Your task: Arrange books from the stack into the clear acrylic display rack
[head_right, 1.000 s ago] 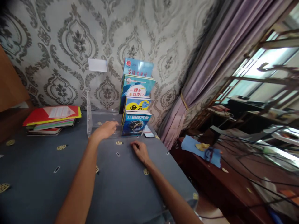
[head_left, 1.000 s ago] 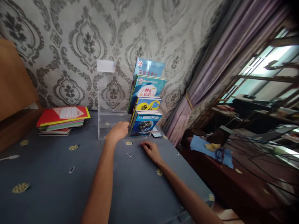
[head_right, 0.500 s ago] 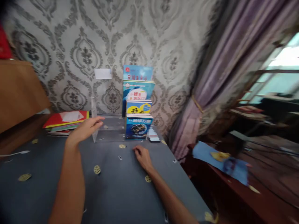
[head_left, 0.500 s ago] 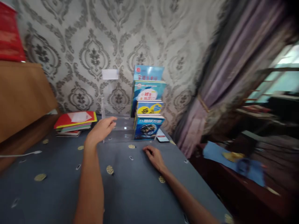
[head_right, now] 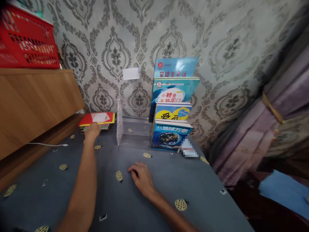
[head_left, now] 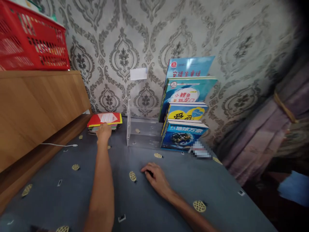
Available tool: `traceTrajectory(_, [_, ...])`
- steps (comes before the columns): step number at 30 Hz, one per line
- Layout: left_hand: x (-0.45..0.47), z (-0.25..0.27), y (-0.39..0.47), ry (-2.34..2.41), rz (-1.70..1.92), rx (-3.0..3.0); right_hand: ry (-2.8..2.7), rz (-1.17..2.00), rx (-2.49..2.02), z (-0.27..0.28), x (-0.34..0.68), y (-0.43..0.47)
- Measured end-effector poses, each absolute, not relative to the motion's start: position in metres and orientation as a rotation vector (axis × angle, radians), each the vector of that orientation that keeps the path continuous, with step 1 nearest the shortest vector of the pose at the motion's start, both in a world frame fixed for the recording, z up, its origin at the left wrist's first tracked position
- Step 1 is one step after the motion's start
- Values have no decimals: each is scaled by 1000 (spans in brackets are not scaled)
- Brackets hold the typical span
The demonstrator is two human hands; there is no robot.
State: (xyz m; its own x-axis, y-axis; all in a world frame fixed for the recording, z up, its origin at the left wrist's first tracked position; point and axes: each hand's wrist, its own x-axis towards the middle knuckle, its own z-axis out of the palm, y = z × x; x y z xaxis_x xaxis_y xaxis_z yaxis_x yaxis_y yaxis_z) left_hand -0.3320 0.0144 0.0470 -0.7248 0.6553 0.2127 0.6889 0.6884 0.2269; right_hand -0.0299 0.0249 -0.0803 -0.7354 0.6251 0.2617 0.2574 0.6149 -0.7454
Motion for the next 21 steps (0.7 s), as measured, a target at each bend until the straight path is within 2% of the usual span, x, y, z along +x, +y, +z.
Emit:
traceTrajectory(4, [-350, 50, 33, -2685, -432, -1108, -2368, 960, -629, -81, -35, 18])
traceTrajectory(9, [-366, 45, 53, -2534, -312, -1384, -2370, 949, -628, -77, -32, 19])
traceTrajectory(13, [-382, 32, 61, -2581, -157, -1504, -2373, 927, -676, -77, -34, 17])
traceTrajectory(21, [-408, 15, 63, -2529, -125, -1586, -2358, 882, -690, -79, -31, 15])
